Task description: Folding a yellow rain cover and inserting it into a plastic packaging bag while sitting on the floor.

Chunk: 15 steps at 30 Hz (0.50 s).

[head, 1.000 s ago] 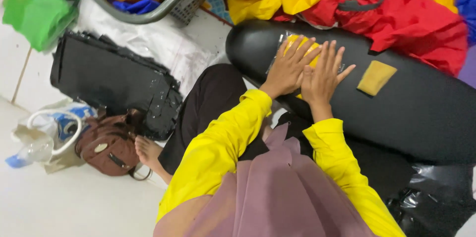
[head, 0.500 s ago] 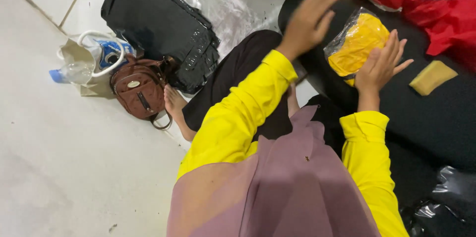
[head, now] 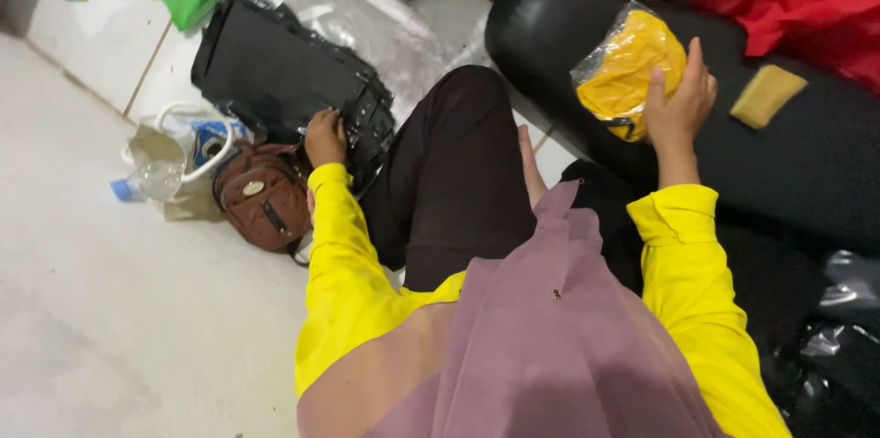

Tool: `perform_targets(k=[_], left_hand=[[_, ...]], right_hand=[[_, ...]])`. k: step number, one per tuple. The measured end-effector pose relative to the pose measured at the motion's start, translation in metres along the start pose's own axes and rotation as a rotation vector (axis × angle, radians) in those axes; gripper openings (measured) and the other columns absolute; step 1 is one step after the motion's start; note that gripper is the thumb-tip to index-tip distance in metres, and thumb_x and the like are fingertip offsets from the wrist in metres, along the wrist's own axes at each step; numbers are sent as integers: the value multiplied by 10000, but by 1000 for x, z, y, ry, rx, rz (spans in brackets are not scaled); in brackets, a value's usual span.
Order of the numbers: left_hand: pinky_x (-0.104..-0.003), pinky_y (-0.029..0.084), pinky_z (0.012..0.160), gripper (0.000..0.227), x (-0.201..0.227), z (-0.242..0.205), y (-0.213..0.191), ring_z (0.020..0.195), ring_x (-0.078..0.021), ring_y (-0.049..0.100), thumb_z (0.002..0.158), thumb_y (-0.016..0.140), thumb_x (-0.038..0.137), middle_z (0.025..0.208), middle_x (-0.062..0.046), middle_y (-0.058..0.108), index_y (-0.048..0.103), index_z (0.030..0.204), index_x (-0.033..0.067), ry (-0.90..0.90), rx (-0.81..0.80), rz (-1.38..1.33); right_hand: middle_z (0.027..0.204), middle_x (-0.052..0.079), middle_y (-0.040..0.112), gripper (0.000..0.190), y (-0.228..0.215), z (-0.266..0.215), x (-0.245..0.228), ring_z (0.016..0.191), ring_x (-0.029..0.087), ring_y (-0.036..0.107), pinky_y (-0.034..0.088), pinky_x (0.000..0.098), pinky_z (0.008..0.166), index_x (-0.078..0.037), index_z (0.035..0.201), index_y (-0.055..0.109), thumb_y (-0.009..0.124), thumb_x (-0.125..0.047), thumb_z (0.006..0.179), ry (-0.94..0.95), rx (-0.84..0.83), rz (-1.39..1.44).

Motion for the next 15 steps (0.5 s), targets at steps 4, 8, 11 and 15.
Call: perform_targets(k=[4, 8, 11, 15], left_hand=[[-356, 568, 901, 113, 28, 22, -8, 994, -210, 723, 1037, 688, 274, 1014, 5, 732, 762, 1093, 210, -148, 116, 49], [-362, 542, 956, 130, 136, 64, -58, 1061, -236, 695, 1093, 608, 216, 1046, -42, 708, 690, 1121, 118, 22, 278, -55], [-414, 493, 1042, 91, 255, 87, -101, 1150, -328, 655, 1057, 647, 124, 1100, -125, 698, 677, 1083, 42, 272, 254, -191], [-451, 509, 1027, 60, 400, 91, -101, 1149, -379, 648, 991, 681, 81, 1176, -162, 694, 680, 1038, 44, 527, 116, -399]], right_hand=[[1100, 266, 710, 903, -19, -11, 30, 1013, 488, 631, 466, 545, 917, 16, 1554, 458, 937, -223, 827, 45, 72, 205], [882, 128, 712, 461, -43, -17, 37, 803, 303, 715, 544, 382, 652, -75, 1151, 762, 952, -265, 776, 345, -117, 432], [868, 80, 693, 435, -46, -27, 70, 776, 231, 702, 538, 358, 629, -124, 1140, 736, 958, -280, 799, 484, 17, 528], [1173, 189, 661, 534, -73, -42, 63, 1084, 299, 706, 598, 429, 867, -76, 1332, 557, 906, -258, 971, 602, 311, 753]])
Point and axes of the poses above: each hand's wrist, its own z-axis towards the middle knuckle, its own y-axis out of the palm, x = y × z, the point moved 1 cm from there along z, towards the middle knuckle
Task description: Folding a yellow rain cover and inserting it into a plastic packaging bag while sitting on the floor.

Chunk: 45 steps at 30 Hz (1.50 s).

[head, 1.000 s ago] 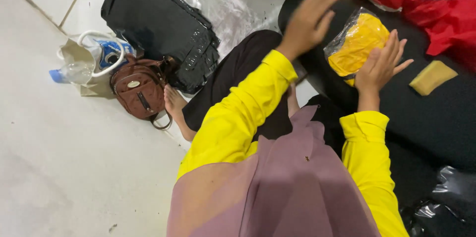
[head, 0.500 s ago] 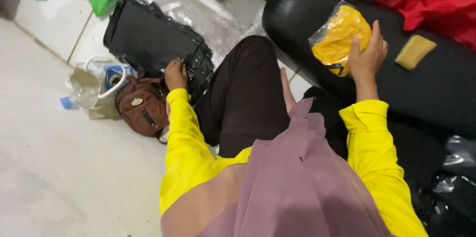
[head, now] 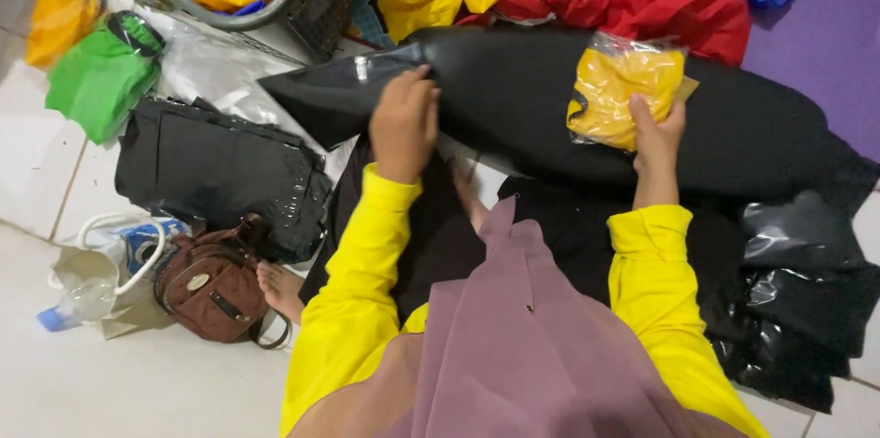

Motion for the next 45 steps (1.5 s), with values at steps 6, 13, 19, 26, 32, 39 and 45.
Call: perform_targets(k=[6, 13, 19, 26, 32, 39, 45], left_hand=[[-364, 593, 871, 75, 86, 10, 128, 1134, -291, 662, 966, 715, 206, 1163, -51, 680, 673, 1004, 157, 117, -36, -119], [-239, 556, 689, 142, 47, -31, 164, 828, -151, 647, 938, 755, 287, 927, 40, 640, 669, 1035, 229, 161, 44, 22], [-283, 592, 788, 74, 40, -19, 155, 875, -189, 707, 1014, 673, 234, 916, 14, 673, 681, 1058, 175, -32, 32, -386], [-322, 607, 699, 191, -4, -45, 227, 777, -162, 696, 1073, 542, 111, 884, -92, 739, 482, 1254, 114, -549, -88, -1133], [-237, 599, 625, 234, -19, -55, 258, 746, -106, 691, 1057, 529, 74, 913, -54, 710, 397, 1233, 155, -641, -78, -1363], [-209, 368, 673, 583, 40, -2, 135, 661, -57, 349, 1073, 458, 41, 864, 6, 492, 285, 1606, 203, -495, -175, -1297], [-401, 533, 1090, 644, 103, 13, 94, 1159, -134, 641, 1064, 480, -35, 1562, -73, 531, 340, 1650, 193, -127, -195, -1324]], right_hand=[[1135, 114, 586, 489, -34, -24, 32, 1065, 207, 635, 567, 358, 894, -71, 1275, 478, 822, -333, 1045, -25, 30, 88], [1170, 251, 601, 454, -27, -35, 31, 1137, 306, 650, 554, 417, 950, -165, 1407, 397, 696, -359, 1126, -193, 38, -22], [1270, 242, 557, 423, -14, -50, -3, 1171, 285, 599, 519, 456, 1027, -159, 1399, 385, 655, -355, 1140, -151, 36, 74], [1181, 247, 603, 433, -8, -47, 1, 1093, 268, 625, 539, 435, 963, -161, 1413, 394, 664, -355, 1135, -177, 1, 29], [1098, 228, 647, 423, -5, -45, 7, 1019, 246, 645, 546, 409, 907, -159, 1377, 444, 690, -380, 1113, -254, 51, -44], [1332, 193, 618, 512, -8, -48, -9, 1158, 284, 700, 608, 370, 897, -157, 1359, 381, 648, -437, 1023, -96, -12, -23], [1155, 226, 650, 338, -15, -38, -1, 1120, 284, 629, 466, 411, 1033, -131, 1311, 530, 669, -354, 1099, -193, 101, 75]])
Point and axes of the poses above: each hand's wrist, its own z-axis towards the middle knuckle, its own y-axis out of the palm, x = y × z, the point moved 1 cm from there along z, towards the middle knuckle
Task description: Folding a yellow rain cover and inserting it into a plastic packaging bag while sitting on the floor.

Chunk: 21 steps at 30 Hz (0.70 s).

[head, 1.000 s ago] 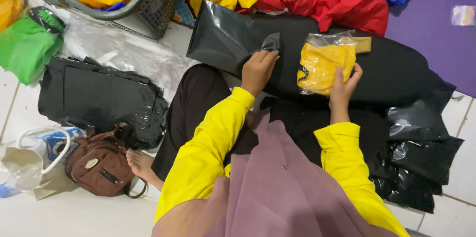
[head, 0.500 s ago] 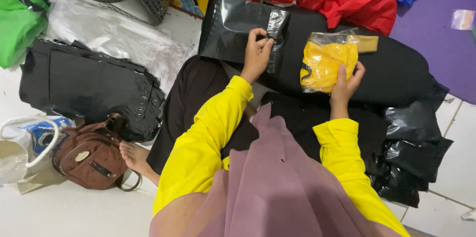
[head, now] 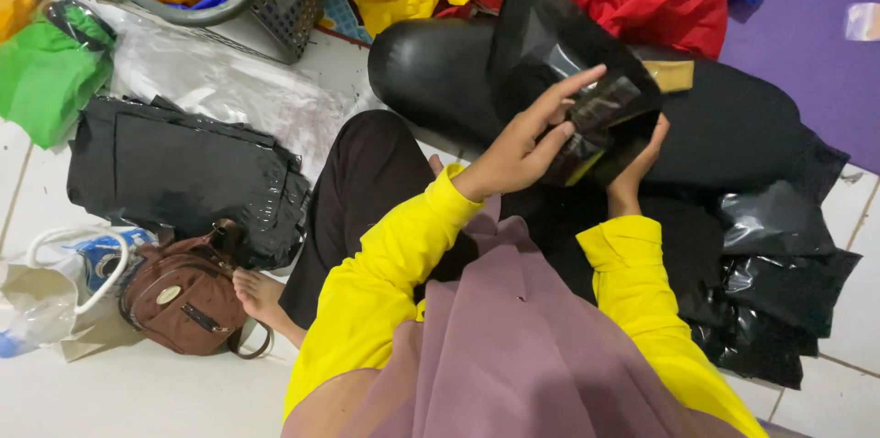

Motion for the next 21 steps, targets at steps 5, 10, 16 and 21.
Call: perform_targets(k=[5, 10, 16, 21], left_hand=[[-424, 553, 1087, 621, -40, 5, -12, 1271, -208, 637, 1101, 445, 7, 1445, -141, 592, 226, 1665, 145, 99, 223, -199], [-420, 609, 994, 639, -100, -24, -61, 1176, -248, 668, 1094, 371, -3, 1378, -181, 588, 127, 1670, 129, 54, 576, 1], [-453, 631, 896, 933, -109, -53, -69, 974, -398, 750, 950, 588, -66, 1308, -245, 550, 51, 1660, 213, -344, 888, 314], [-370, 640, 891, 530, -67, -37, -65, 1080, -371, 679, 836, 740, -90, 1330, -114, 435, 559, 1283, 130, -326, 547, 735]], right_hand=[[1057, 250, 676, 480, -9, 1, 45, 1013, 285, 659, 526, 413, 907, -114, 1389, 463, 701, -396, 1082, -168, -47, -81], [1055, 280, 689, 487, -6, -3, 29, 988, 330, 704, 551, 434, 848, -102, 1391, 453, 714, -377, 1085, -137, -44, -123], [1031, 273, 681, 477, -6, -2, 37, 992, 311, 700, 552, 423, 865, -116, 1380, 462, 737, -366, 1079, -146, -37, -94], [1029, 274, 679, 490, -6, -1, 35, 987, 335, 703, 549, 453, 857, -104, 1373, 458, 738, -374, 1075, -154, -27, -67]])
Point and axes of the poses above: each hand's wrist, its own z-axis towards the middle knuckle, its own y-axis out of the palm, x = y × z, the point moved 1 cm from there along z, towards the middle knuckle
